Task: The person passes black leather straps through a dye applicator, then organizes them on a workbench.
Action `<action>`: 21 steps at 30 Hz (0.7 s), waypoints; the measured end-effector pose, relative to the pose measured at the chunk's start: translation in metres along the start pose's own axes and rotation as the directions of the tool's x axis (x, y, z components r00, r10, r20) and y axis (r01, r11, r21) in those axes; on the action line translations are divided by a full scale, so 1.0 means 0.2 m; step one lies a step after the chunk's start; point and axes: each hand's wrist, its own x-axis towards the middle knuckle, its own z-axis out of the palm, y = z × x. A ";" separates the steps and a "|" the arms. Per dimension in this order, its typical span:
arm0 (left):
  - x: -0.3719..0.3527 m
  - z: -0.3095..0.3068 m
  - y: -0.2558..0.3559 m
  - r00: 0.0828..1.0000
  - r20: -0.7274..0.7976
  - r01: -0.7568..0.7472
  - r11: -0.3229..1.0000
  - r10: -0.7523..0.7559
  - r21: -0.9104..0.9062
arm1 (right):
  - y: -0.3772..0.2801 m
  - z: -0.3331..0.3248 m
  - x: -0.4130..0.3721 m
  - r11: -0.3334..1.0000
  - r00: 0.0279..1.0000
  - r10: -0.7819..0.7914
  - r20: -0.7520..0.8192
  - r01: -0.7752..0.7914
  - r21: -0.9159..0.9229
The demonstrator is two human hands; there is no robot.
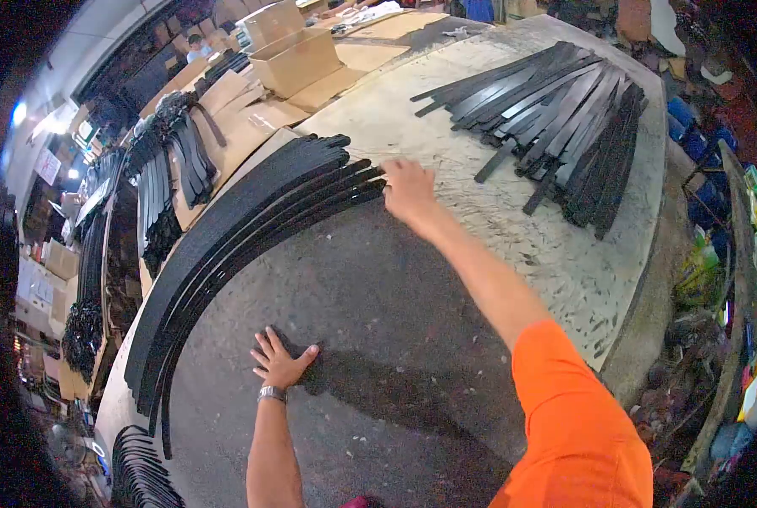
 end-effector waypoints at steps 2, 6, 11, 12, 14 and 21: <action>0.02 0.01 -0.01 1.000 -0.004 0.007 1.000 -0.007 -0.013 | 0.13 0.04 0.20 0.993 0.995 -0.019 0.099 0.031 -0.117; 0.03 0.02 -0.01 1.000 -0.005 0.010 0.999 -0.010 -0.041 | 0.24 0.16 0.38 0.968 0.971 -0.051 0.234 0.106 -0.228; 0.05 0.03 -0.03 1.000 -0.008 0.001 0.999 -0.002 -0.045 | 0.19 0.24 0.47 0.963 0.925 0.018 0.380 0.086 -0.255; 0.05 0.02 -0.02 1.000 -0.006 0.003 0.999 -0.003 -0.047 | 0.20 0.25 0.49 0.968 0.929 0.013 0.371 0.082 -0.239; 0.05 0.03 -0.03 1.000 -0.006 0.003 0.999 -0.003 -0.050 | 0.22 0.26 0.48 0.980 0.944 0.026 0.329 0.041 -0.196; 0.04 0.02 -0.02 1.000 -0.009 0.018 1.000 -0.018 -0.009 | 0.36 0.18 0.33 0.997 0.945 0.007 0.326 -0.031 0.070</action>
